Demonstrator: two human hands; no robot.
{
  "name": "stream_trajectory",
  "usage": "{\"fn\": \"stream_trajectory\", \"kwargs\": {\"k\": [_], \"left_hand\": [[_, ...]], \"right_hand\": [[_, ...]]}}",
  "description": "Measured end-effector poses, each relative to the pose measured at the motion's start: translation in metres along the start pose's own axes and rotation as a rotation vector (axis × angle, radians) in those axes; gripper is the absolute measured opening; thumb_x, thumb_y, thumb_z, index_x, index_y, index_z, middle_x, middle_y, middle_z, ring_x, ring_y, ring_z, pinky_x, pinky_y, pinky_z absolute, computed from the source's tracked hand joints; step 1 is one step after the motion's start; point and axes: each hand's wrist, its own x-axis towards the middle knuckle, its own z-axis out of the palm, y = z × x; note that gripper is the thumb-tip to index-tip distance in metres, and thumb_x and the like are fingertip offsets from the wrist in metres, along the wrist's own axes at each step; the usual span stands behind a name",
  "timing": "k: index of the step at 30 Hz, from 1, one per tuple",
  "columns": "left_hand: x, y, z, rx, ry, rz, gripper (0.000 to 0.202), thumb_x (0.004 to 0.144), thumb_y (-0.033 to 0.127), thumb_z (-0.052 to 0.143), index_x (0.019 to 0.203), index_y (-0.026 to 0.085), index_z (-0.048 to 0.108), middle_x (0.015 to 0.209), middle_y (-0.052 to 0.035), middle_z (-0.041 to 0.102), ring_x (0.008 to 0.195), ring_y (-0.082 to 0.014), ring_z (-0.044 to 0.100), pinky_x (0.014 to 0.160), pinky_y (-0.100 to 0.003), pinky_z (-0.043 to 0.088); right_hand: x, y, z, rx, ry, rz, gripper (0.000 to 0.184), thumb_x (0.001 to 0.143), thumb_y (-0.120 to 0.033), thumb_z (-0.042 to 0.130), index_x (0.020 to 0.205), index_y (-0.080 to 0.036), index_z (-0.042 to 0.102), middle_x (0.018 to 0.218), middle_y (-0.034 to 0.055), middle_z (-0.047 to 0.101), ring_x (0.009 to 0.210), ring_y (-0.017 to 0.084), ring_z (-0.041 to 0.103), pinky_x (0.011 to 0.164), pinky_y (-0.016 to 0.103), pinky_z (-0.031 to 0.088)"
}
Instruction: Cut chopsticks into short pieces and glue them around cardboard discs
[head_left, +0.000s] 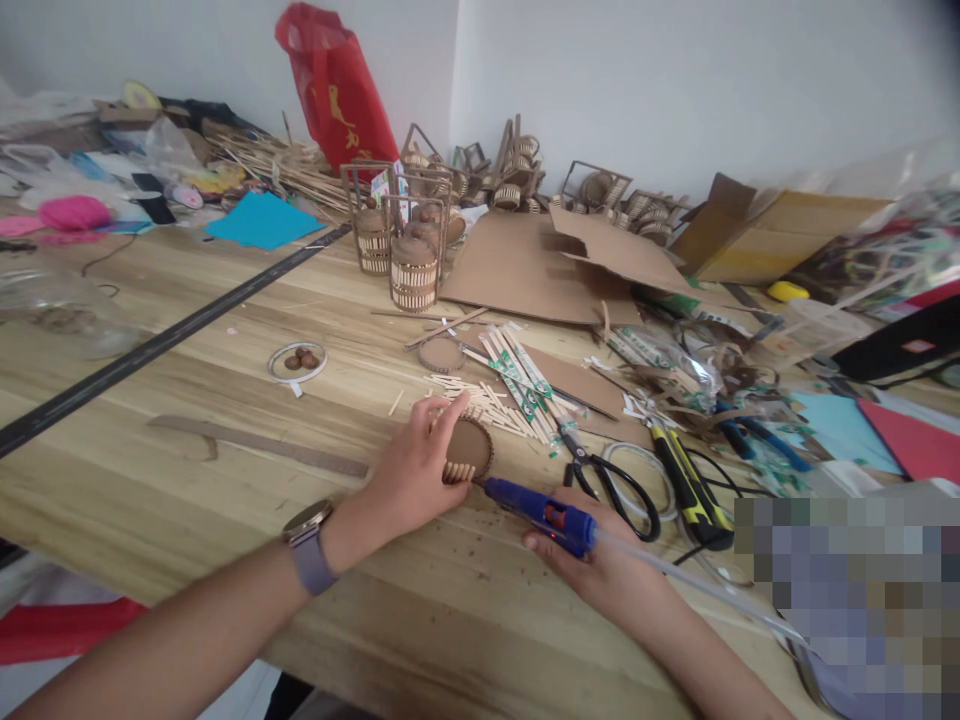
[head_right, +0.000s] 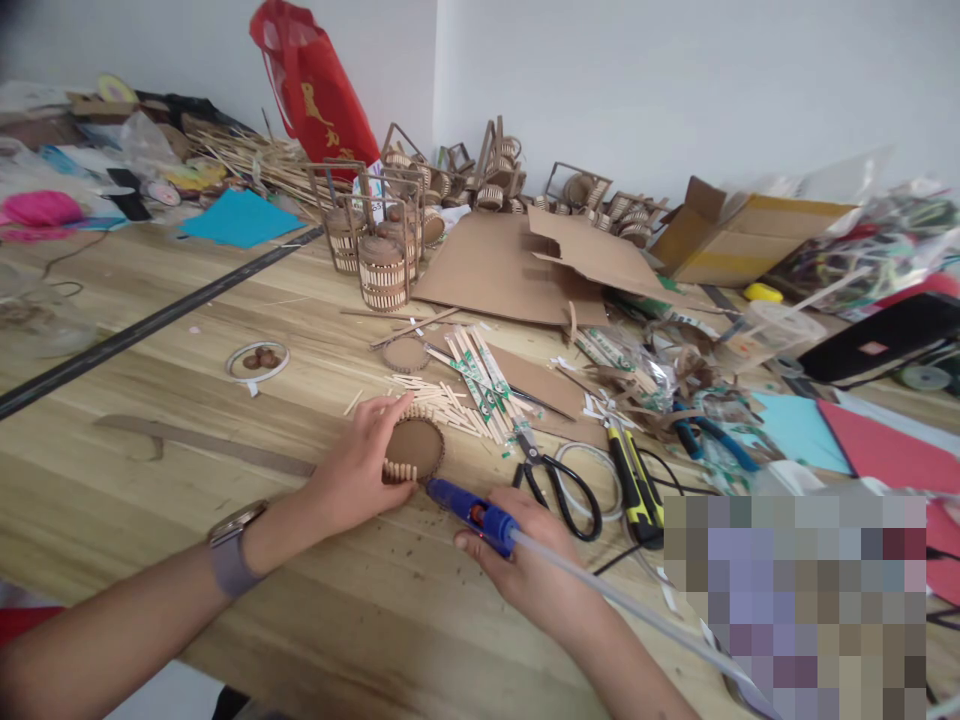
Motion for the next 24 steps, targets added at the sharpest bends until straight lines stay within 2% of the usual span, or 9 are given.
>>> {"fn": "stream_trajectory", "kwargs": {"k": [12,15,18,22,24], "left_hand": [[0.000,0.001,-0.001,-0.005,-0.003,-0.008,0.101,0.066,0.015,0.073,0.147,0.027,0.015,0.132,-0.0155,0.035,0.127,-0.0368,0.040,0.101,-0.056,0.042],[-0.001,0.000,-0.001,-0.006,-0.010,-0.016,0.101,0.066,0.016,0.073,0.148,0.027,0.015,0.132,-0.0154,0.035,0.127,-0.0368,0.040,0.100,-0.055,0.043],[-0.001,-0.001,0.000,-0.001,-0.014,-0.016,0.103,0.065,0.016,0.073,0.148,0.029,0.013,0.132,-0.0147,0.035,0.127,-0.0365,0.041,0.100,-0.055,0.043],[-0.001,-0.001,0.000,0.004,-0.010,-0.009,0.102,0.066,0.016,0.074,0.147,0.028,0.013,0.131,-0.0147,0.034,0.127,-0.0365,0.041,0.101,-0.056,0.042],[-0.001,-0.001,0.000,0.005,-0.010,-0.011,0.101,0.066,0.016,0.074,0.146,0.028,0.014,0.131,-0.0147,0.035,0.126,-0.0364,0.042,0.101,-0.056,0.043]], "right_hand": [[0.001,-0.002,0.001,0.036,0.086,0.012,0.023,0.083,-0.042,0.056,0.073,-0.022,0.061,0.072,0.0046,0.067,0.069,0.021,0.063,0.061,0.029,0.048],[0.004,-0.003,-0.002,0.121,0.147,0.095,0.029,0.081,-0.046,0.057,0.087,-0.021,0.069,0.079,0.0067,0.072,0.074,0.025,0.066,0.065,0.033,0.052],[0.009,-0.002,-0.009,0.234,0.146,0.179,0.039,0.079,-0.050,0.059,0.101,-0.020,0.071,0.090,0.0080,0.075,0.082,0.027,0.067,0.072,0.036,0.053],[0.015,0.008,-0.015,0.435,0.060,0.389,0.047,0.073,-0.063,0.064,0.084,-0.017,0.070,0.067,0.0049,0.068,0.058,0.019,0.061,0.053,0.029,0.048],[0.017,0.013,-0.018,0.607,-0.004,0.434,0.054,0.069,-0.068,0.067,0.079,-0.015,0.066,0.066,0.0050,0.066,0.056,0.016,0.058,0.051,0.026,0.046]]}}
